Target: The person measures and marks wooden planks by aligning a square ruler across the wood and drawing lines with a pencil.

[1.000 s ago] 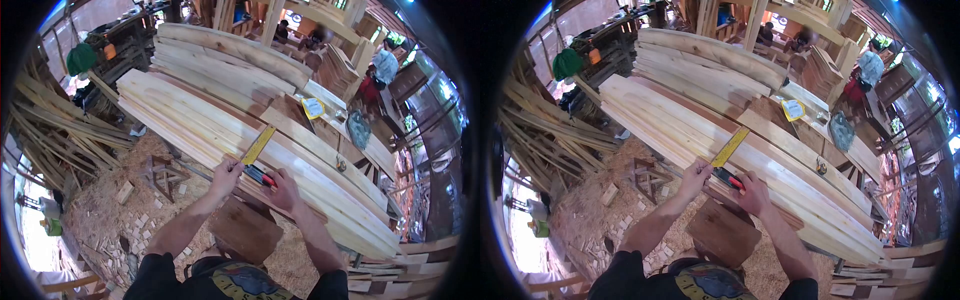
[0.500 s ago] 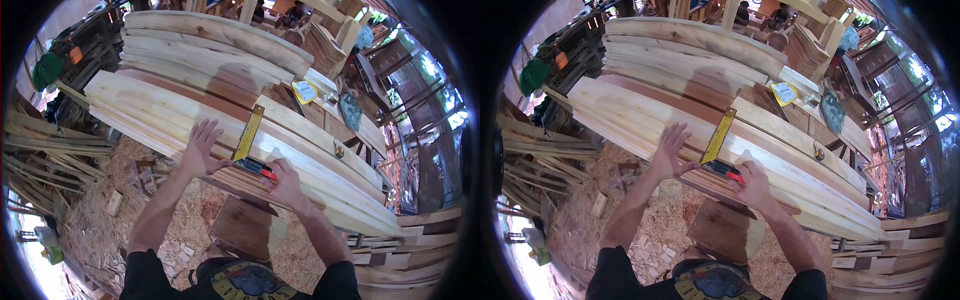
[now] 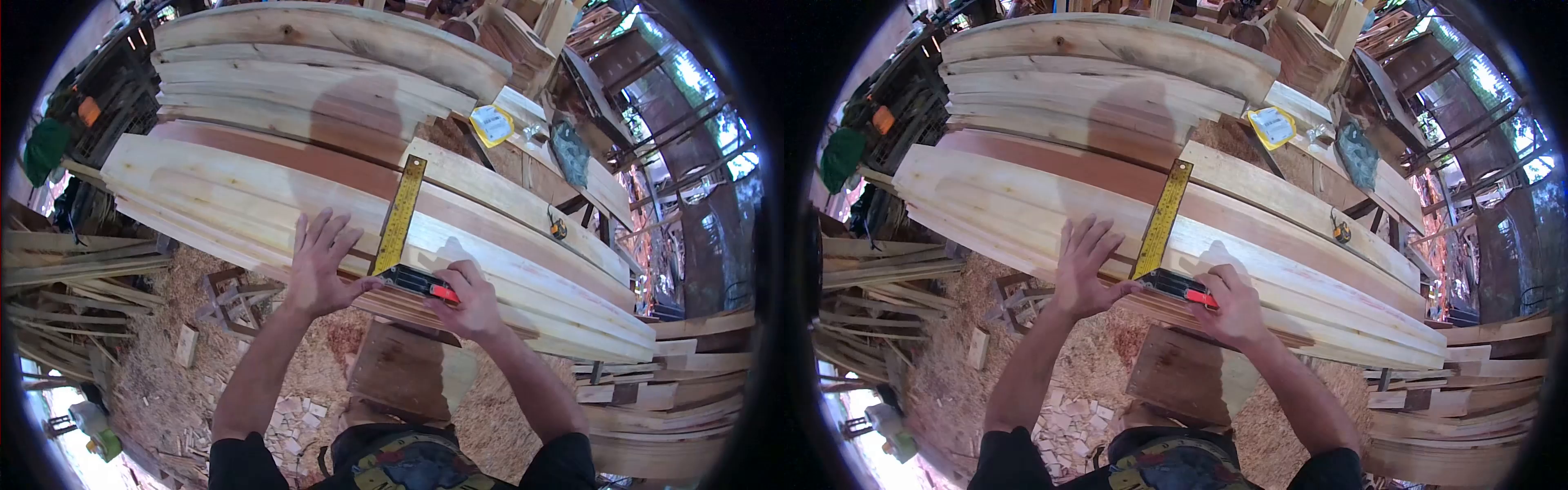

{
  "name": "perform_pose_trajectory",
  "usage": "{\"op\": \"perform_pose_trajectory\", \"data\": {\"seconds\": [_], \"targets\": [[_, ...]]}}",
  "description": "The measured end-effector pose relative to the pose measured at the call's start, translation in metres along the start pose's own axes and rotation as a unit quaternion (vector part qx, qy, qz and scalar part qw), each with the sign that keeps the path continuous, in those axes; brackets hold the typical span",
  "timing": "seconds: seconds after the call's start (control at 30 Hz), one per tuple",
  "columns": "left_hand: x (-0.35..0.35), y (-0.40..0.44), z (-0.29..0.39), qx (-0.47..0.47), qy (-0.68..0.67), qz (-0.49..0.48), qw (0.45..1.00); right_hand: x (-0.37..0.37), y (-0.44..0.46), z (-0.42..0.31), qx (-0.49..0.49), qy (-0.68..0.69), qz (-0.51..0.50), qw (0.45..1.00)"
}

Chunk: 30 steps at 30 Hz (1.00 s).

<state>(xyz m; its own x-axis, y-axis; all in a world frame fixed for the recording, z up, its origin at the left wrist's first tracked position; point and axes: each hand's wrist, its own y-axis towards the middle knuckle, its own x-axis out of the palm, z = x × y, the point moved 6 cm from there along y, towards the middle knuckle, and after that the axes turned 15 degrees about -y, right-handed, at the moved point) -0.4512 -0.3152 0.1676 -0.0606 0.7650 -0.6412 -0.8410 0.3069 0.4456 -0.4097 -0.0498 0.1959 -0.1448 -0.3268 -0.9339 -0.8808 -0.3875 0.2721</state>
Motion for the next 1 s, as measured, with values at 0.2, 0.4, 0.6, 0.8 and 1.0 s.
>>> {"op": "perform_pose_trajectory", "data": {"seconds": [0.2, 0.4, 0.6, 0.8, 1.0], "targets": [[-0.0005, 0.0026, -0.0005, 0.010, -0.012, 0.006, 1.000, -0.0021, 0.0051, 0.0010, -0.015, -0.003, -0.024, 1.000], [-0.0019, 0.0007, -0.0020, 0.008, -0.005, 0.002, 1.000, -0.0028, 0.0063, -0.0020, -0.014, 0.003, -0.024, 1.000], [-0.0032, 0.0017, -0.0012, 0.005, 0.000, -0.008, 1.000, -0.0023, 0.0070, 0.0002, -0.017, 0.004, -0.030, 0.999], [-0.0027, 0.0024, -0.0008, 0.002, -0.006, -0.007, 1.000, -0.0018, 0.0067, 0.0026, -0.018, 0.002, -0.032, 0.999], [-0.0041, 0.0025, 0.0002, 0.006, -0.016, -0.002, 1.000, -0.0032, 0.0079, 0.0008, -0.032, 0.004, -0.028, 0.999]]}}
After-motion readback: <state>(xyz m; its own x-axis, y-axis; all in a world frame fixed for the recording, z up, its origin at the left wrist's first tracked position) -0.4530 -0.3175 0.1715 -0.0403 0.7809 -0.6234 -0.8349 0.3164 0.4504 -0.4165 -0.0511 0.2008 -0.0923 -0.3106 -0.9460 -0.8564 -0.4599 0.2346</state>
